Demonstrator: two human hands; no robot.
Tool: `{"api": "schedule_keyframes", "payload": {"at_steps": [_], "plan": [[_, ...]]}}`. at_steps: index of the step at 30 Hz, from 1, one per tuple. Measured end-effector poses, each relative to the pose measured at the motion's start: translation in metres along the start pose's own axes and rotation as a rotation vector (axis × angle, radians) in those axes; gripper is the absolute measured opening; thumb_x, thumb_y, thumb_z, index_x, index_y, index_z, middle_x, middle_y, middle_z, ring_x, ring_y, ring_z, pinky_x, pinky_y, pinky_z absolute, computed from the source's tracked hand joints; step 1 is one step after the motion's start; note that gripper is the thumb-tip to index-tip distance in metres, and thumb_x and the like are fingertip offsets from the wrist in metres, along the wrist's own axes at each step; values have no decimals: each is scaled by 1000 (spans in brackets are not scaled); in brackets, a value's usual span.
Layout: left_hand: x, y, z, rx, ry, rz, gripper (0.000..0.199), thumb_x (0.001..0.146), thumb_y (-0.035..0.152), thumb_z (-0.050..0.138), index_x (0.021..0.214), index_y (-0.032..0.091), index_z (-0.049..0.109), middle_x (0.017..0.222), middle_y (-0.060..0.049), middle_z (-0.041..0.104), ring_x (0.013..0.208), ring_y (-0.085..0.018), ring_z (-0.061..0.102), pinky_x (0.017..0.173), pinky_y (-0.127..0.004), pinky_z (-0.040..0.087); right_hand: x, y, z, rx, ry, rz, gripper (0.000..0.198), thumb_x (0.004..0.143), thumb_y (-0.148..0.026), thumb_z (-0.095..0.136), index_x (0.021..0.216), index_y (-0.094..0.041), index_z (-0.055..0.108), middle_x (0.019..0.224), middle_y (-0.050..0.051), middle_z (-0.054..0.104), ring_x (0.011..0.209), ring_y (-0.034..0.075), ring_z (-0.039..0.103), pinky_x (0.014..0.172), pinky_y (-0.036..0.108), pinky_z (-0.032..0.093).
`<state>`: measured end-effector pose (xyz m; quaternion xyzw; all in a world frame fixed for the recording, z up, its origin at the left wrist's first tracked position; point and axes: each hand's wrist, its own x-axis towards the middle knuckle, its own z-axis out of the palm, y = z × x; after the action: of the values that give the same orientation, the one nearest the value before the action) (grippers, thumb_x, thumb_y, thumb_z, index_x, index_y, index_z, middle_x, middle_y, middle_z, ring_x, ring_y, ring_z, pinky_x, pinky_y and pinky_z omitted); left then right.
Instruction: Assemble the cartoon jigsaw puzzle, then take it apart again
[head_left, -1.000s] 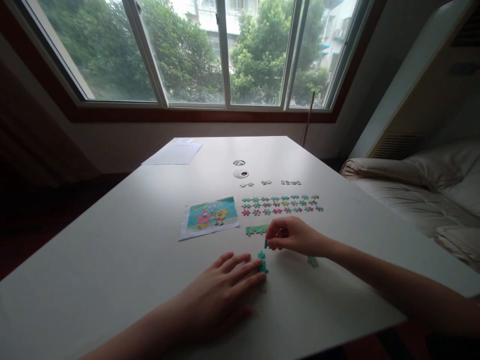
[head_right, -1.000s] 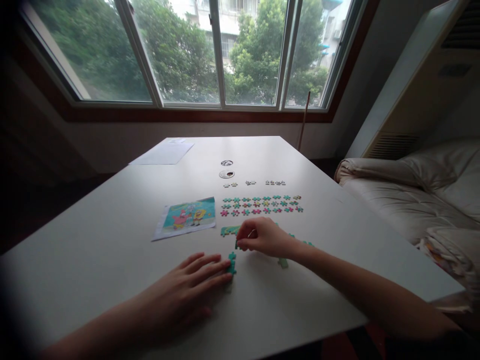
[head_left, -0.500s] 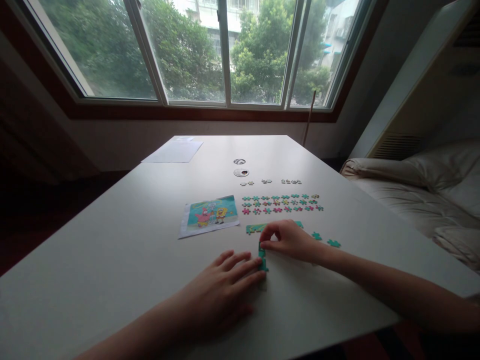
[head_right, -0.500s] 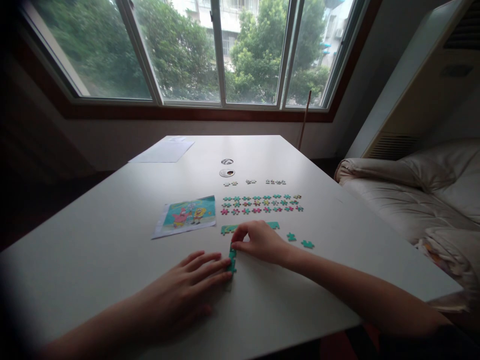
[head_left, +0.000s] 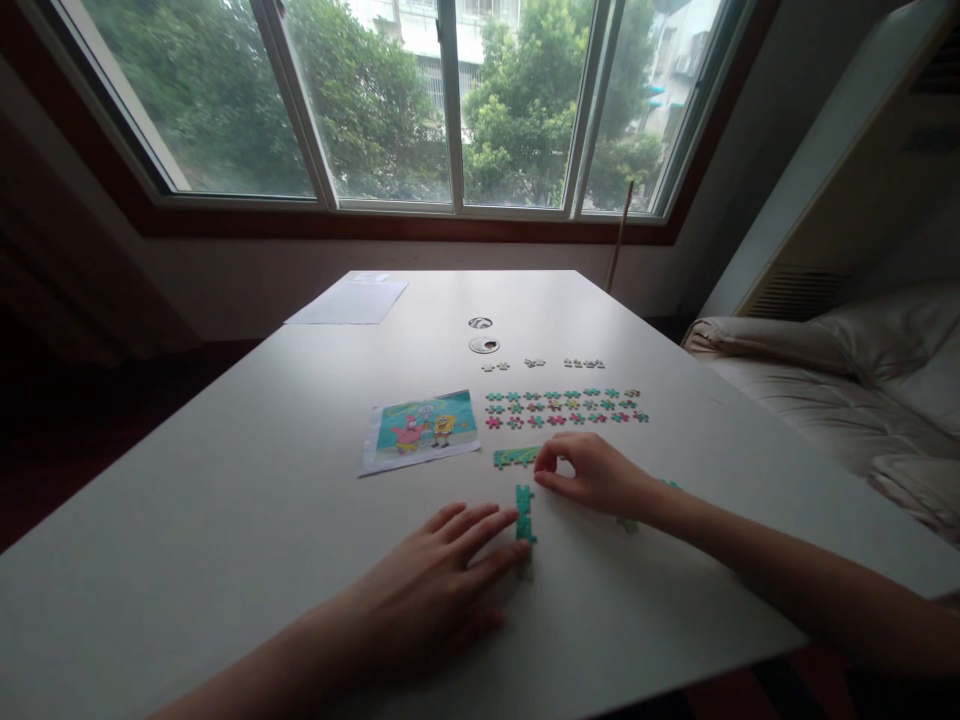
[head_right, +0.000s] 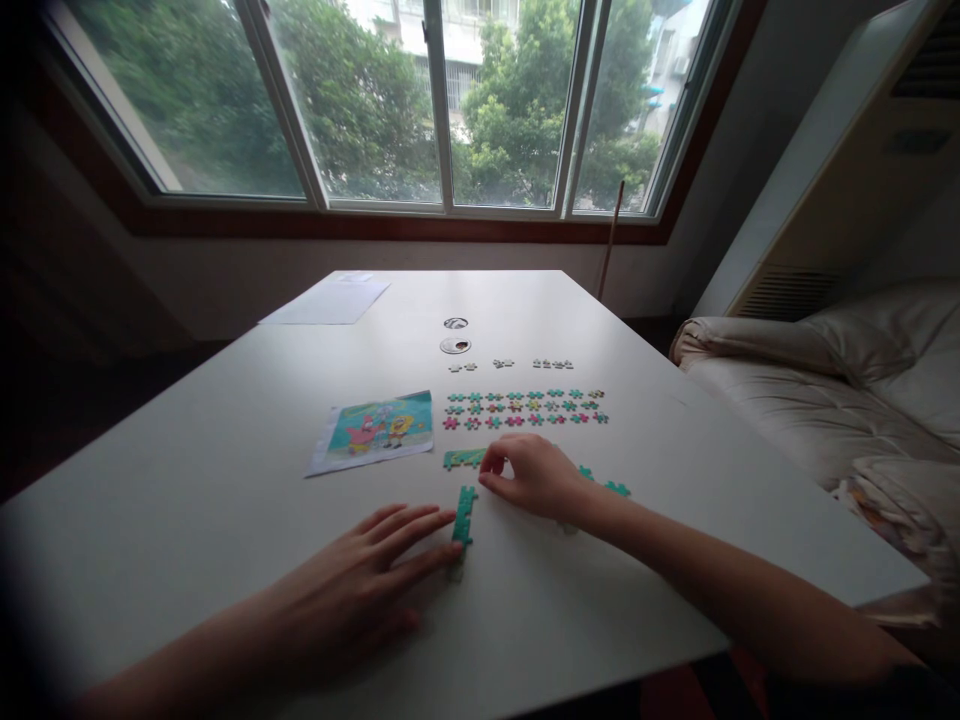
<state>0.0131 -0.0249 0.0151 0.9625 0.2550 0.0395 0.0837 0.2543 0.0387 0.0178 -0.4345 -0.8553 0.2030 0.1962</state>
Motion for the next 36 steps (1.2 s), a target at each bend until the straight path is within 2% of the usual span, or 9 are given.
{"api": "schedule_keyframes", "payload": {"at_steps": [8, 13, 16, 23, 36], "plan": [[-4, -24, 4, 138, 93, -97, 43, 90, 30, 44, 132, 23, 37, 136, -10, 40, 121, -29, 39, 97, -46, 35, -2, -3, 3, -70, -81, -94, 9, 77, -24, 57, 78, -19, 65, 76, 2, 63, 70, 13, 54, 65, 23, 39], [-1, -51, 7, 137, 187, -248, 35, 93, 30, 39, 126, 22, 43, 131, -10, 43, 117, -28, 41, 95, -47, 36, 4, -5, 5, -103, -138, -138, 9, 76, -19, 55, 79, -18, 64, 76, 1, 63, 68, 12, 54, 65, 23, 38], [2, -59, 7, 115, 190, -262, 34, 93, 28, 37, 125, 21, 43, 130, -11, 43, 117, -28, 39, 94, -47, 36, 9, -10, 4, -143, -183, -160, 9, 75, -18, 55, 79, -18, 63, 74, 2, 62, 68, 13, 54, 62, 22, 37], [4, -60, 7, 92, 203, -237, 34, 93, 28, 37, 126, 22, 42, 128, -9, 45, 115, -27, 40, 94, -46, 36, 14, -15, 7, -213, -177, -228, 11, 80, -18, 51, 86, -17, 60, 83, 5, 62, 73, 15, 55, 64, 24, 39], [2, -59, 6, 84, 175, -241, 35, 93, 28, 37, 126, 20, 43, 128, -10, 44, 116, -28, 38, 95, -47, 34, 31, -13, 16, -258, -121, -196, 11, 81, -18, 49, 86, -16, 58, 85, 6, 61, 74, 15, 54, 66, 25, 39]]}}
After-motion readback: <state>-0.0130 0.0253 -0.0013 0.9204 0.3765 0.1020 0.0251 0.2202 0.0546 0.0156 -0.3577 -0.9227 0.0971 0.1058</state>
